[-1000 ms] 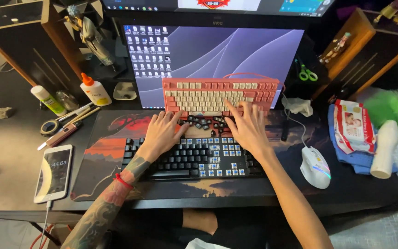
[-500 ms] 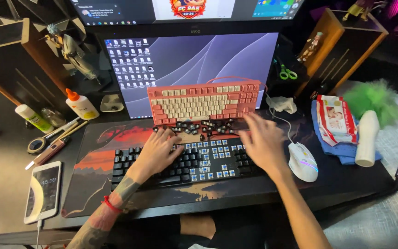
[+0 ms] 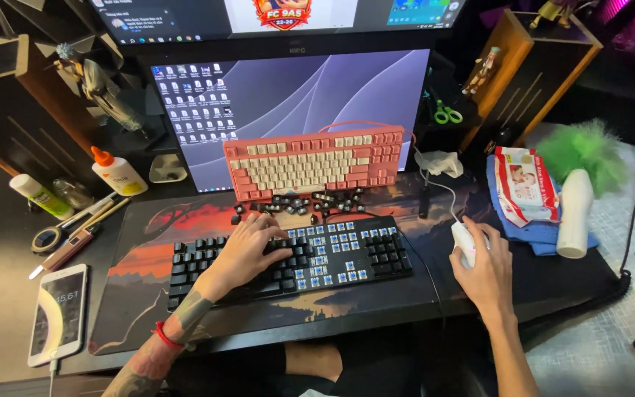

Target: Removing keycaps from a mechanical keyboard and testing the switches.

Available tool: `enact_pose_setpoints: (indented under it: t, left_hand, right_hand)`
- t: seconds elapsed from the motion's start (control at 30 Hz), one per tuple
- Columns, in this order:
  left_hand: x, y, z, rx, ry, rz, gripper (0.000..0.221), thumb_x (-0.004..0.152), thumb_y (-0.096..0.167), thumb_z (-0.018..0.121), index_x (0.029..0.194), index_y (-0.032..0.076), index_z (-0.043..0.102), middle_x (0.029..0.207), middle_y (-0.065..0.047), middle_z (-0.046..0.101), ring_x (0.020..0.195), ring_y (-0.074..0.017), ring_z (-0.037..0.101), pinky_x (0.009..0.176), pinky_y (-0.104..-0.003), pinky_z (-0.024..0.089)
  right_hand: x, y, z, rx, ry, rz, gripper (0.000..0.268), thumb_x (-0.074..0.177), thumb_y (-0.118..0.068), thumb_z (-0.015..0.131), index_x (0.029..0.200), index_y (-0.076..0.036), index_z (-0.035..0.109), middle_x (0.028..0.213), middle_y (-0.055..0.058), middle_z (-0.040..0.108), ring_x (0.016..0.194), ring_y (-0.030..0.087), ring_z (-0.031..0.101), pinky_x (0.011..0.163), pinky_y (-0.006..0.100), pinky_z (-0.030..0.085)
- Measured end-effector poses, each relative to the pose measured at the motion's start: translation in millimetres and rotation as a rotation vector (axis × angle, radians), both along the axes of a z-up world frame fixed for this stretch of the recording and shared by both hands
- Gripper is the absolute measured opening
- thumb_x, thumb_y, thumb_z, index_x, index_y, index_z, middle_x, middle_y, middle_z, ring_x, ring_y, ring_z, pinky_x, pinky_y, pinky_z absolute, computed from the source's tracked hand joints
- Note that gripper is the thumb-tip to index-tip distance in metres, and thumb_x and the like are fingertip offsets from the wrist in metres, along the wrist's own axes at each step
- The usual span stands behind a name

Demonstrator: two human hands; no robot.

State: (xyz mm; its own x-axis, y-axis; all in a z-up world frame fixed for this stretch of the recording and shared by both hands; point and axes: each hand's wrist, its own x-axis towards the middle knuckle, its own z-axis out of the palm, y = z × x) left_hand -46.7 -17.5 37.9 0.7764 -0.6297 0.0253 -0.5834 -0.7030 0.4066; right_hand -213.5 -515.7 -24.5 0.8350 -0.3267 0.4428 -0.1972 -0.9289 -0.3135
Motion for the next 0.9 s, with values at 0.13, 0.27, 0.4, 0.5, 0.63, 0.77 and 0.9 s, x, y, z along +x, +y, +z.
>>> enact_pose_setpoints:
  t: [0.13,0.27,0.4,0.5,0.63,0.77,0.9]
  left_hand:
    - [14.2,1.2,-15.8,-0.001,0.074,0.026,0.045,0.107,0.052,0.088,0.136,0.017,0.084,0.139,-0.005,0.068,0.131,-0.0305,0.059,0.106,-0.044,0.052]
    - [26.0,-3.2,-26.6,0.084,0.161,0.059,0.051,0.107,0.057,0.089,0.138,0.017,0.082,0.146,-0.006,0.063,0.138,-0.0307,0.054,0.110,-0.043,0.050]
    - [37.8,-9.1,-38.4,0.172,0.181,0.076,0.053,0.103,0.056,0.094,0.136,0.017,0.080,0.148,-0.007,0.060,0.144,-0.0328,0.053,0.115,-0.044,0.051]
    - [37.8,-12.4,-35.5,0.199,0.190,0.059,0.046,0.106,0.054,0.091,0.132,0.018,0.078,0.148,-0.007,0.059,0.144,-0.0319,0.053,0.112,-0.044,0.050]
    - [35.5,-9.1,-45.0,0.239,0.161,-0.002,0.042,0.115,0.054,0.080,0.133,0.018,0.069,0.150,-0.005,0.050,0.147,-0.0317,0.045,0.116,-0.043,0.046]
    - [27.3,-6.9,-44.8,0.211,0.124,-0.055,0.037,0.126,0.056,0.056,0.130,0.019,0.053,0.148,-0.007,0.047,0.141,-0.0336,0.046,0.118,-0.045,0.040]
    - [12.7,-6.6,-43.3,0.200,-0.008,-0.036,0.034,0.127,0.054,0.046,0.127,0.020,0.051,0.146,-0.007,0.049,0.134,-0.0317,0.051,0.114,-0.045,0.041]
  right_hand:
    - [2.6,-11.5,-14.5,-0.037,0.003,-0.006,0.065,0.109,-0.026,0.078,0.174,-0.026,0.071,0.161,0.016,0.070,0.137,0.048,0.076,0.104,0.058,0.064]
    - [1.8,-6.6,-5.2,-0.012,0.018,0.012,0.060,0.113,-0.026,0.076,0.173,-0.024,0.072,0.163,0.020,0.070,0.141,0.051,0.075,0.107,0.060,0.063]
    - [1.1,-5.0,-1.0,0.008,0.040,0.019,0.058,0.115,-0.026,0.074,0.173,-0.023,0.072,0.166,0.022,0.068,0.145,0.052,0.074,0.110,0.061,0.063]
    - [0.9,-1.9,4.9,0.043,0.067,0.016,0.055,0.117,-0.027,0.072,0.172,-0.023,0.073,0.167,0.022,0.069,0.146,0.050,0.074,0.112,0.058,0.063]
    - [2.5,-2.6,3.6,0.018,0.065,0.012,0.056,0.116,-0.027,0.073,0.172,-0.023,0.073,0.167,0.022,0.069,0.146,0.052,0.074,0.112,0.061,0.063]
    - [3.3,-6.3,-0.2,0.044,0.064,0.044,0.055,0.116,-0.026,0.072,0.171,-0.024,0.073,0.168,0.022,0.067,0.146,0.053,0.073,0.112,0.061,0.062]
    - [4.6,-7.6,-2.9,0.017,0.071,0.041,0.055,0.116,-0.026,0.073,0.170,-0.025,0.074,0.168,0.021,0.068,0.146,0.052,0.073,0.111,0.062,0.063]
